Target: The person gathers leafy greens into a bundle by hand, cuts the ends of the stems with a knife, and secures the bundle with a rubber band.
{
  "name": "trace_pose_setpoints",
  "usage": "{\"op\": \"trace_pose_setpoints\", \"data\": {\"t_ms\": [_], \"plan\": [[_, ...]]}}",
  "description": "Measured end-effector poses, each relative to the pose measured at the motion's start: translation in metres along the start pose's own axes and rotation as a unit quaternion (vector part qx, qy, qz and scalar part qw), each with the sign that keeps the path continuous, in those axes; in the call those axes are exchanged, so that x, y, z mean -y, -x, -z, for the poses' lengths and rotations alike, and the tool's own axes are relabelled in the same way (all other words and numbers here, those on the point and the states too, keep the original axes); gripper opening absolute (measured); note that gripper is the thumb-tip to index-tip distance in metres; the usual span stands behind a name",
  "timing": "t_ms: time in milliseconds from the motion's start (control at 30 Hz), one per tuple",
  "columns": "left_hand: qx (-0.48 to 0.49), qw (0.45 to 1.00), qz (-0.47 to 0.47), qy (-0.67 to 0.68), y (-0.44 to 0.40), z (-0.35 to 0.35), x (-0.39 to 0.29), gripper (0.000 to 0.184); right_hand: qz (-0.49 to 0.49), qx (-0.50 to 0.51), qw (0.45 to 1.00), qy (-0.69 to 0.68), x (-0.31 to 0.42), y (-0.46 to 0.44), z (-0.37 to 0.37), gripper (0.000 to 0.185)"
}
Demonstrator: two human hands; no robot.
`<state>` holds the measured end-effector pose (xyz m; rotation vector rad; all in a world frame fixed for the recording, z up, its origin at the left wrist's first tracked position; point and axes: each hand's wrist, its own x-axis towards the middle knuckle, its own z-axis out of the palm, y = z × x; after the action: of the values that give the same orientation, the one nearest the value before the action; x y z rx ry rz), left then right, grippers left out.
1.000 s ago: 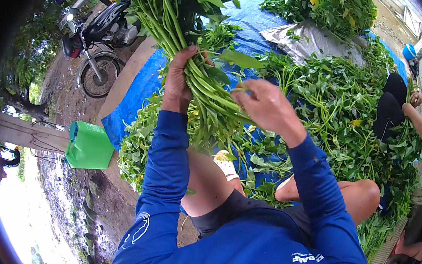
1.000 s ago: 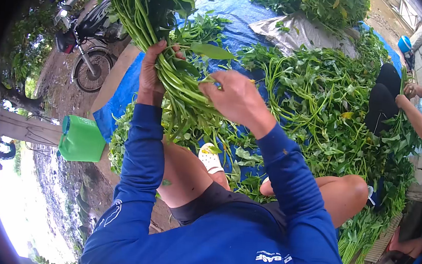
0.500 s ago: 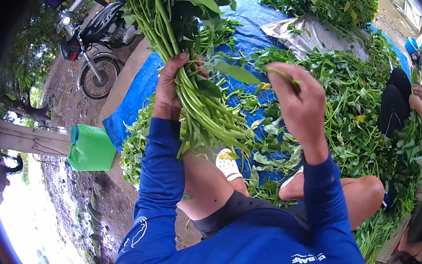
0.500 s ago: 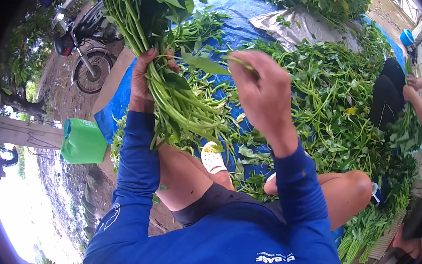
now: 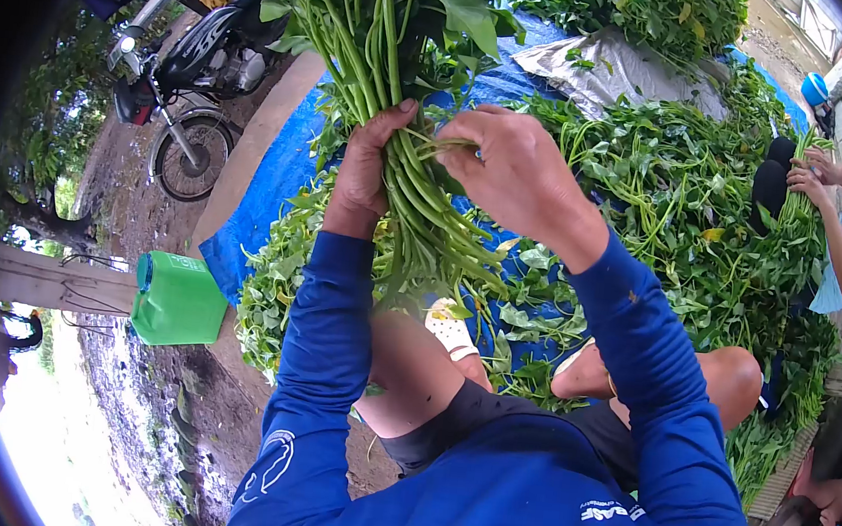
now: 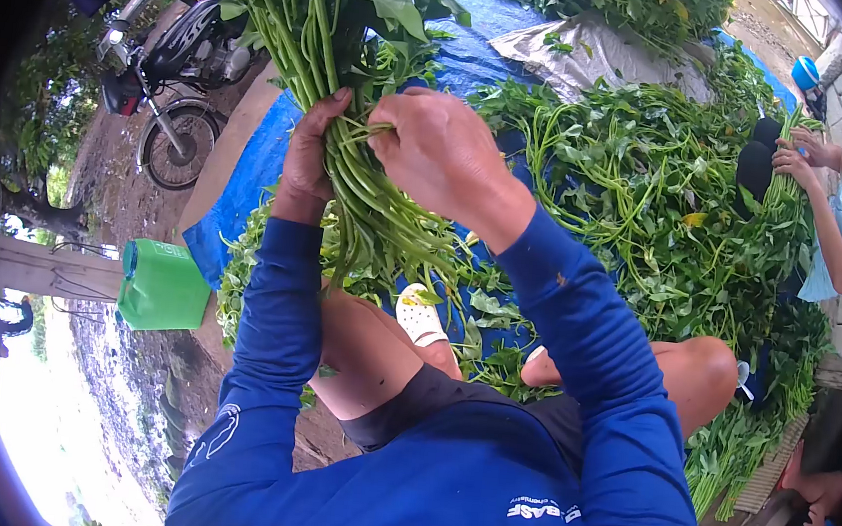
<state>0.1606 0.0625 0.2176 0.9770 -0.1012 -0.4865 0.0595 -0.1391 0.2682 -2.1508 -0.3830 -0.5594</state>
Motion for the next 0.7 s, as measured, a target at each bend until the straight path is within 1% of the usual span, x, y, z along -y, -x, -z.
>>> {"op": "trace_pose_setpoints", "data": {"t_ms": [100, 133, 233, 267, 333, 433, 500, 567, 600, 667, 700], "plan": [[-0.014, 0.998, -0.052, -0.043, -0.001, -0.010, 0.002, 0.032, -0.003, -0.045, 0.999, 0.025, 0.010, 0.011, -0.014, 0.011], [-0.051, 0.996, -0.054, -0.044, -0.004, -0.011, 0.005, 0.028, -0.003, -0.053, 0.998, 0.032, 0.013, 0.016, -0.018, 0.011], [-0.067, 0.993, -0.059, -0.076, 0.000, -0.014, 0.007, 0.025, -0.020, -0.077, 0.996, 0.028, 0.020, 0.030, -0.027, 0.006], [-0.075, 0.992, -0.053, -0.083, 0.002, -0.015, 0.007, 0.017, -0.026, -0.088, 0.996, 0.019, 0.019, 0.035, -0.028, 0.006], [-0.079, 0.989, -0.057, -0.112, 0.007, -0.018, 0.008, 0.019, -0.042, -0.097, 0.994, -0.017, 0.016, 0.041, -0.028, 0.005], [-0.080, 0.987, -0.062, -0.124, 0.004, -0.014, 0.013, 0.024, -0.042, -0.092, 0.995, -0.007, 0.014, 0.050, -0.035, 0.006], [-0.086, 0.988, -0.062, -0.113, 0.002, -0.011, 0.013, 0.026, -0.047, -0.060, 0.997, -0.018, 0.023, 0.062, -0.038, 0.006], [-0.118, 0.986, -0.049, -0.104, 0.000, -0.010, 0.006, 0.027, -0.041, -0.032, 0.998, -0.037, 0.032, 0.081, -0.044, 0.006], [-0.128, 0.986, -0.047, -0.095, -0.004, -0.005, 0.001, 0.027, -0.062, 0.019, 0.997, -0.030, 0.032, 0.091, -0.043, 0.007], [-0.143, 0.983, -0.051, -0.102, -0.004, 0.008, -0.008, 0.029, -0.107, 0.043, 0.989, -0.097, 0.020, 0.115, -0.046, 0.010], [-0.164, 0.974, -0.086, -0.130, -0.007, 0.017, -0.014, 0.029, -0.137, 0.054, 0.981, -0.126, 0.010, 0.129, -0.051, 0.012]]}}
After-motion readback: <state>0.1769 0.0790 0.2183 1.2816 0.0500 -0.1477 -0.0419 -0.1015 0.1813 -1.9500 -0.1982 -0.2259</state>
